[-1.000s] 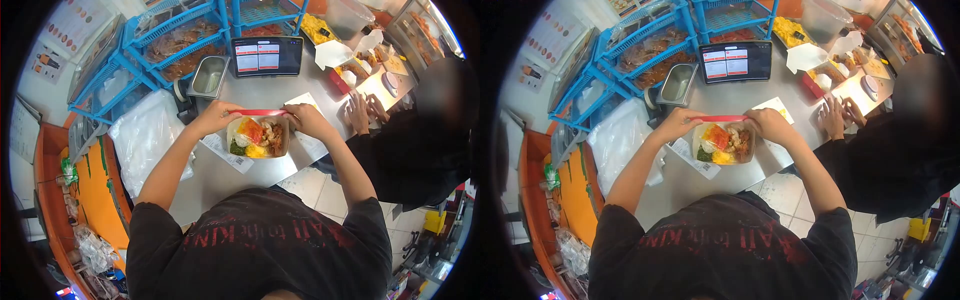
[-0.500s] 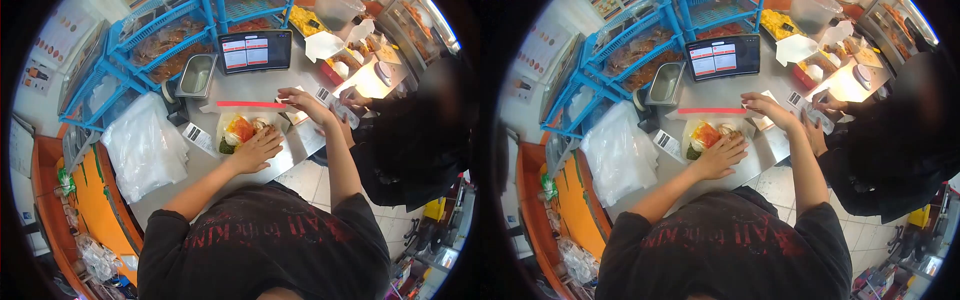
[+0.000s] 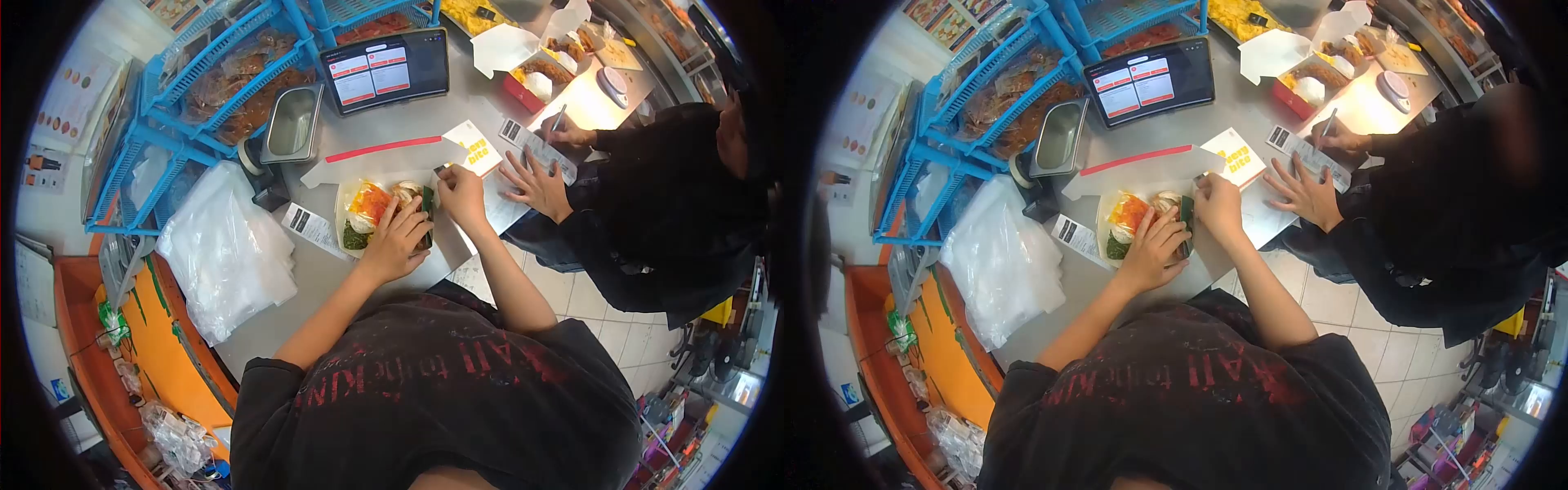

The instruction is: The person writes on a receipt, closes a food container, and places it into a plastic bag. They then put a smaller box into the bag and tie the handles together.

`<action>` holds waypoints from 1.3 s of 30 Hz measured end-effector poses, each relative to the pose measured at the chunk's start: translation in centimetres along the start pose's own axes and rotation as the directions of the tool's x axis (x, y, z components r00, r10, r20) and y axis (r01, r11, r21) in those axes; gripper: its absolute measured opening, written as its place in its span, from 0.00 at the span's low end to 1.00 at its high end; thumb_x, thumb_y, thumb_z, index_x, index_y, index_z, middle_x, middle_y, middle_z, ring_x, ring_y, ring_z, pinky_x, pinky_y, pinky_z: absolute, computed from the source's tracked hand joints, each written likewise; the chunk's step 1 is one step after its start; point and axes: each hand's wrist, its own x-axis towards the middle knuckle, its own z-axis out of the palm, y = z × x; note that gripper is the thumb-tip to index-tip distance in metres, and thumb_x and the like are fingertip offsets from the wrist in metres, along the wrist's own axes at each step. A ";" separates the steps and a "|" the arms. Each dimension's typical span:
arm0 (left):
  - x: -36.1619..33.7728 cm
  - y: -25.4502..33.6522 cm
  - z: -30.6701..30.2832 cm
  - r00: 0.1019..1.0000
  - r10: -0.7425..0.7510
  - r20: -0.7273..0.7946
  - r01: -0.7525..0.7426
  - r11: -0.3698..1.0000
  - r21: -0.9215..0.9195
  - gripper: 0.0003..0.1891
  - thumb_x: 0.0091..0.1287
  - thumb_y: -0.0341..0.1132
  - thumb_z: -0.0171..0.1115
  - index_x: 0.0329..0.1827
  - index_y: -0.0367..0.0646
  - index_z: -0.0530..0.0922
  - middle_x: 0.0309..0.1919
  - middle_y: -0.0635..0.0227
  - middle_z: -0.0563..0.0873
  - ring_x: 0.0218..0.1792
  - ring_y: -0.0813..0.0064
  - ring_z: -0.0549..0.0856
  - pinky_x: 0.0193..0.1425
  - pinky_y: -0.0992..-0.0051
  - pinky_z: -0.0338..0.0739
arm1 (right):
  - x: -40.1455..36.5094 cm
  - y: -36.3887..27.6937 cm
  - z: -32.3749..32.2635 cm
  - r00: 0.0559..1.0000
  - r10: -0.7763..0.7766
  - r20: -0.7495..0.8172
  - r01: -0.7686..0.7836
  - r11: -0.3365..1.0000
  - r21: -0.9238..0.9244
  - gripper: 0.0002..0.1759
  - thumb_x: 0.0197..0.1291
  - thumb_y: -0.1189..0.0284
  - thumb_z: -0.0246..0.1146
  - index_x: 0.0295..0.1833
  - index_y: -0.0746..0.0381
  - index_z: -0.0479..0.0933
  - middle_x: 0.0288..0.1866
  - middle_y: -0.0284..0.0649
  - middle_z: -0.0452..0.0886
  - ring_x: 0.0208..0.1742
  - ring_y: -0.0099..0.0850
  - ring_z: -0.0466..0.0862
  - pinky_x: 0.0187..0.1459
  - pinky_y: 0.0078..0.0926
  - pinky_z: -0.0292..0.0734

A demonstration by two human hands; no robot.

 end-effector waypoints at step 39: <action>0.7 4.9 -12.9 0.863 -0.001 0.506 0.374 0.675 -0.636 0.19 0.59 0.30 0.58 0.53 0.34 0.71 0.40 0.55 0.82 0.36 0.55 0.82 0.41 0.62 0.75 | -2.4 -0.7 -0.5 0.851 -0.420 0.315 0.440 0.898 0.008 0.12 0.50 0.74 0.64 0.38 0.65 0.71 0.43 0.47 0.70 0.47 0.44 0.74 0.48 0.35 0.71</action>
